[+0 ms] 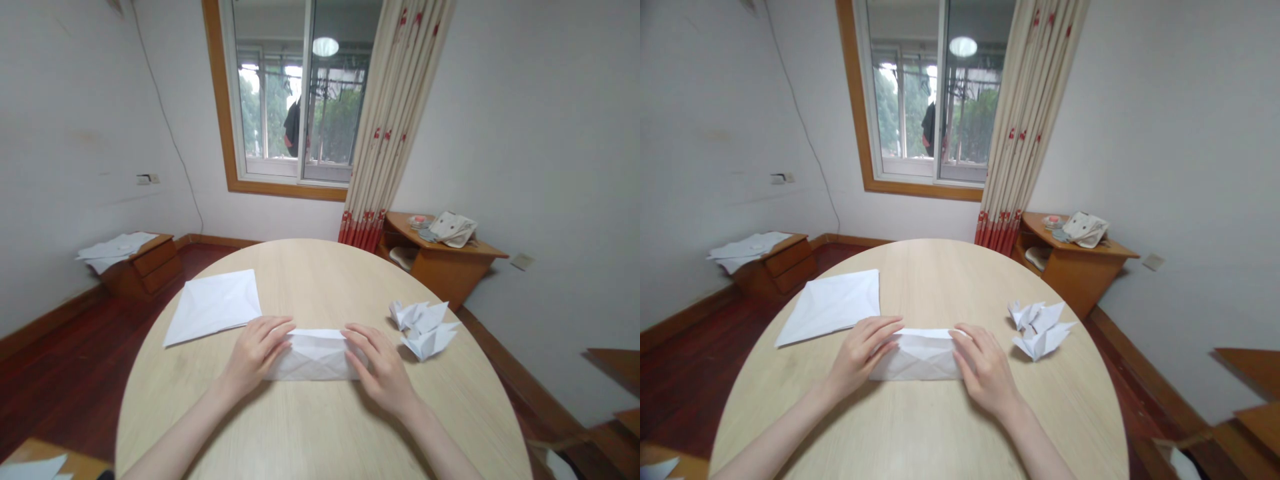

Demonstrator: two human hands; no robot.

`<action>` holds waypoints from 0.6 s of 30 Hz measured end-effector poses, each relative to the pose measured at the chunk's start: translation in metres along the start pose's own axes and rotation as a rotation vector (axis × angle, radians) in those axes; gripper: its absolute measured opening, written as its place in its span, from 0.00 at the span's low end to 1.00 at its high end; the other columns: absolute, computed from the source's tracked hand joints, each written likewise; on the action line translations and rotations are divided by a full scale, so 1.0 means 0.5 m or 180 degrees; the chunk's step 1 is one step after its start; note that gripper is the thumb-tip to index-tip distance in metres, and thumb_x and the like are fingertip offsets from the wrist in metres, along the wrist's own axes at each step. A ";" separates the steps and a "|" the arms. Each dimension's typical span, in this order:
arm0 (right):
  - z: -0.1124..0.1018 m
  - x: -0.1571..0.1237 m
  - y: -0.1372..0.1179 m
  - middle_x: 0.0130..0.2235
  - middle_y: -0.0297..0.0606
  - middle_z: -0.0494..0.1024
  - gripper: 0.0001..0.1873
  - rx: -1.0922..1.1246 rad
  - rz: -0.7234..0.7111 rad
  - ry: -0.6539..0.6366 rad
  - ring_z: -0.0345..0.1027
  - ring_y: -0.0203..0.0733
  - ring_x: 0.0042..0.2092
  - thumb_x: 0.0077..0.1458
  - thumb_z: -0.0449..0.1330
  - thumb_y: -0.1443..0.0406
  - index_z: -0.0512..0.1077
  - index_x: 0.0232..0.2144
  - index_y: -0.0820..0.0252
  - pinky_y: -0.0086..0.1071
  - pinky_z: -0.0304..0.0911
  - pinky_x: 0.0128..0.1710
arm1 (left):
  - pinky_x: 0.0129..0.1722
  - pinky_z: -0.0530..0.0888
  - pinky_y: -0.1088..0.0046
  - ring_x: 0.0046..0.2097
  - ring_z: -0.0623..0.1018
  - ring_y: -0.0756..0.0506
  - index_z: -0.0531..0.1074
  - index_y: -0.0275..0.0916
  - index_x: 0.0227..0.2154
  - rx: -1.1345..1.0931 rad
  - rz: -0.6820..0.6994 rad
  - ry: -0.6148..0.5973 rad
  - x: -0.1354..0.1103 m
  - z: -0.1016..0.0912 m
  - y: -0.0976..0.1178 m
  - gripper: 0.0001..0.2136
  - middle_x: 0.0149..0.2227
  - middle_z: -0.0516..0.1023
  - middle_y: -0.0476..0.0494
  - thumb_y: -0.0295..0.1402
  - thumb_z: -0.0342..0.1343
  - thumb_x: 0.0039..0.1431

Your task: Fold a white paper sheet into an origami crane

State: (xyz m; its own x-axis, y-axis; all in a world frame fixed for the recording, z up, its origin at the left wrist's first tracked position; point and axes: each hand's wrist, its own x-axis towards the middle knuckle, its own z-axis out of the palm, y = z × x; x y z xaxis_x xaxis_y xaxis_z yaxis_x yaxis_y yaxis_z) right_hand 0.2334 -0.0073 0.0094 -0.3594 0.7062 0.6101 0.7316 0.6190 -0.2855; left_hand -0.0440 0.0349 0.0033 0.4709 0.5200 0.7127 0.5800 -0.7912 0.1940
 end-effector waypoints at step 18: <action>0.058 0.000 -0.025 0.56 0.40 0.72 0.23 -0.1241 -0.0190 0.0289 0.56 0.46 0.59 0.63 0.47 0.66 0.60 0.60 0.59 0.47 0.34 0.62 | 0.61 0.53 0.53 0.57 0.66 0.38 0.60 0.39 0.59 0.0749 -0.0081 -0.0195 -0.012 0.039 0.019 0.24 0.57 0.69 0.38 0.40 0.51 0.61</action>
State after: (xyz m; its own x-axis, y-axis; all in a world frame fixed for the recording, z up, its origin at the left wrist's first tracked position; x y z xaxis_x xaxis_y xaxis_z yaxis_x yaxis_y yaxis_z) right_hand 0.2077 -0.0051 -0.0084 -0.3682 0.6289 0.6848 0.8821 0.4691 0.0435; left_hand -0.0283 0.0305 -0.0122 0.4896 0.5629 0.6659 0.7276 -0.6846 0.0438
